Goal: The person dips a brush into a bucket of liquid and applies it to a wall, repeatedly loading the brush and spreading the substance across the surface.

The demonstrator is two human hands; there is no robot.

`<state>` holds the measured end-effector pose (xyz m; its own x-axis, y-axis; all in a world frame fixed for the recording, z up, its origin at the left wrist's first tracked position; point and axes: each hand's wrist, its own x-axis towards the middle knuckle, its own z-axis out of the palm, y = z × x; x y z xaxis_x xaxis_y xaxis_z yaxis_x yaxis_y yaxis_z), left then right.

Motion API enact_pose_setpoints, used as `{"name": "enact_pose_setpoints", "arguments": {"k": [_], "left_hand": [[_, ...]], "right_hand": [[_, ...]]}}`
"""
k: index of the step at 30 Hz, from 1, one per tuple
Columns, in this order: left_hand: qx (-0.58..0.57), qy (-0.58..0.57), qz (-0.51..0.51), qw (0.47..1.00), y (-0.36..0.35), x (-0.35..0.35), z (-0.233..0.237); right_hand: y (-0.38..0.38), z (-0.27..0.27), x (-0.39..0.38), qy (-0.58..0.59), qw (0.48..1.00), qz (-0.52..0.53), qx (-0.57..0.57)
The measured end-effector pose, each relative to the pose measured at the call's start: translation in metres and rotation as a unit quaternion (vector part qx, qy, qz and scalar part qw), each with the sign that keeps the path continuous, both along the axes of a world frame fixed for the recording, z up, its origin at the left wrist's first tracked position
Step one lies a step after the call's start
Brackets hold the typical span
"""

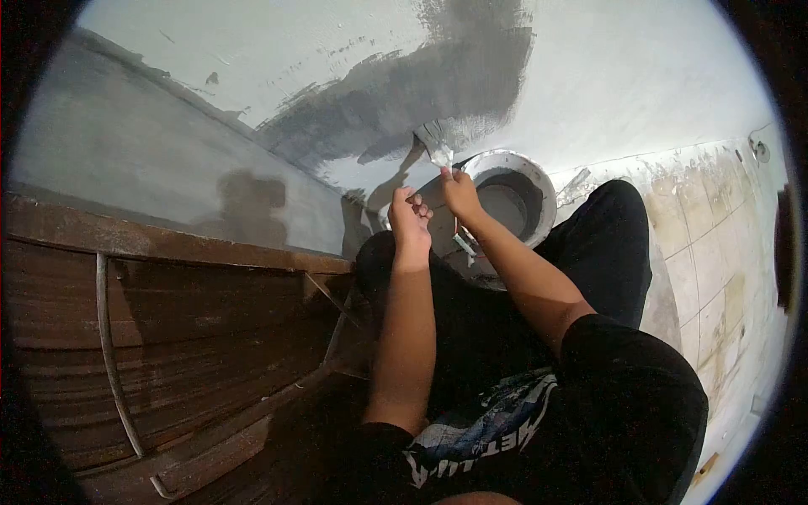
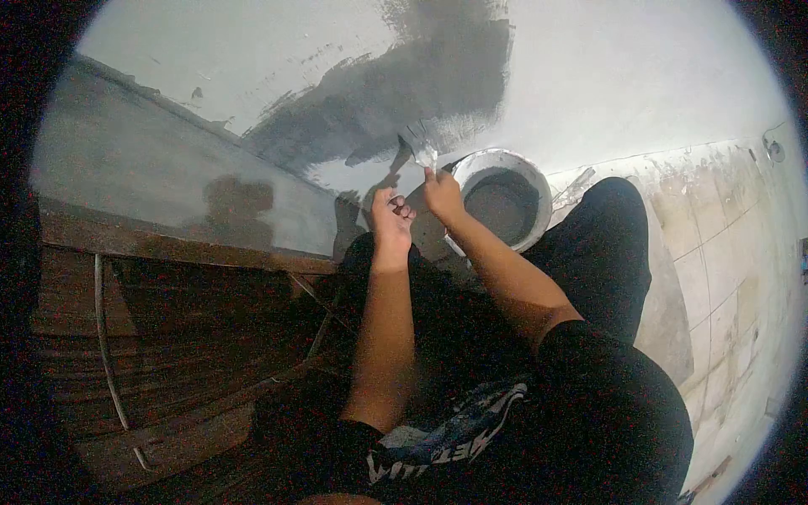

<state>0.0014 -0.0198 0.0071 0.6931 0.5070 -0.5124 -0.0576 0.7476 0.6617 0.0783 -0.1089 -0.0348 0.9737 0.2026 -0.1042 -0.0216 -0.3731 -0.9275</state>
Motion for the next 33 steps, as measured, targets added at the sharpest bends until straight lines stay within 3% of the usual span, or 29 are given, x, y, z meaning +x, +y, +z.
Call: {"name": "enact_pose_setpoints", "arguments": {"k": [1, 4, 7, 8, 11, 14, 15, 18, 19, 20, 23, 24, 25, 26, 28, 29, 31, 33], "left_hand": [[-0.008, 0.003, 0.011, 1.000, -0.001, 0.001, 0.003], [-0.023, 0.013, 0.056, 0.998, -0.005, 0.003, 0.005], [-0.008, 0.013, 0.140, 0.990, 0.000, 0.004, 0.002], [-0.003, 0.005, 0.177, 0.984, 0.004, 0.002, 0.001], [-0.021, 0.022, 0.249, 0.968, 0.006, -0.007, 0.015], [-0.052, 0.041, 0.279, 0.958, 0.011, -0.008, 0.021], [-0.049, 0.040, 0.281, 0.958, 0.012, -0.007, 0.016], [-0.039, 0.057, 0.294, 0.953, 0.006, -0.005, 0.021], [-0.035, 0.066, 0.299, 0.951, 0.006, -0.004, 0.023], [-0.029, 0.035, 0.283, 0.958, 0.009, -0.004, 0.017], [-0.020, -0.006, 0.240, 0.971, 0.012, -0.006, -0.003], [-0.015, 0.008, 0.224, 0.974, 0.010, -0.003, 0.007], [-0.014, 0.022, 0.211, 0.977, 0.008, 0.000, 0.017], [0.078, 0.024, 0.121, 0.989, 0.005, -0.002, 0.025], [0.286, 0.051, 0.065, 0.955, -0.005, -0.001, 0.006], [0.376, 0.047, 0.044, 0.924, -0.010, 0.005, -0.004], [0.410, 0.071, -0.094, 0.904, -0.019, 0.006, -0.024], [0.447, 0.095, -0.207, 0.865, -0.028, 0.011, -0.028]], "right_hand": [[-0.001, -0.010, 0.003, 0.007, 1.000, 0.013, -0.004], [-0.002, -0.035, -0.010, 0.260, 0.964, 0.029, -0.048], [0.004, -0.024, -0.046, 0.001, 1.000, -0.005, 0.011], [0.003, 0.017, -0.055, -0.047, 0.997, 0.012, 0.060], [0.010, 0.059, -0.054, -0.127, 0.975, 0.093, 0.159], [0.019, 0.051, -0.041, -0.178, 0.961, 0.083, 0.195], [0.021, 0.029, -0.030, -0.152, 0.970, 0.081, 0.170], [0.013, -0.074, -0.013, 0.106, 0.993, 0.051, -0.006], [0.004, -0.078, -0.022, 0.141, 0.989, 0.039, -0.030], [-0.005, -0.081, -0.028, 0.124, 0.990, 0.029, -0.063], [-0.006, -0.067, -0.031, 0.178, 0.984, -0.023, -0.008], [-0.001, -0.071, -0.023, 0.081, 0.994, -0.048, -0.053], [-0.005, -0.075, -0.006, -0.042, 0.991, 0.049, -0.119], [-0.014, -0.080, 0.013, -0.159, 0.958, 0.152, -0.184], [-0.033, -0.013, 0.027, -0.128, 0.931, 0.215, -0.264], [-0.039, 0.021, 0.032, -0.051, 0.929, 0.196, -0.311], [-0.063, 0.066, 0.037, -0.059, 0.874, 0.243, -0.417], [-0.097, 0.072, 0.049, -0.091, 0.864, 0.257, -0.423]]}}
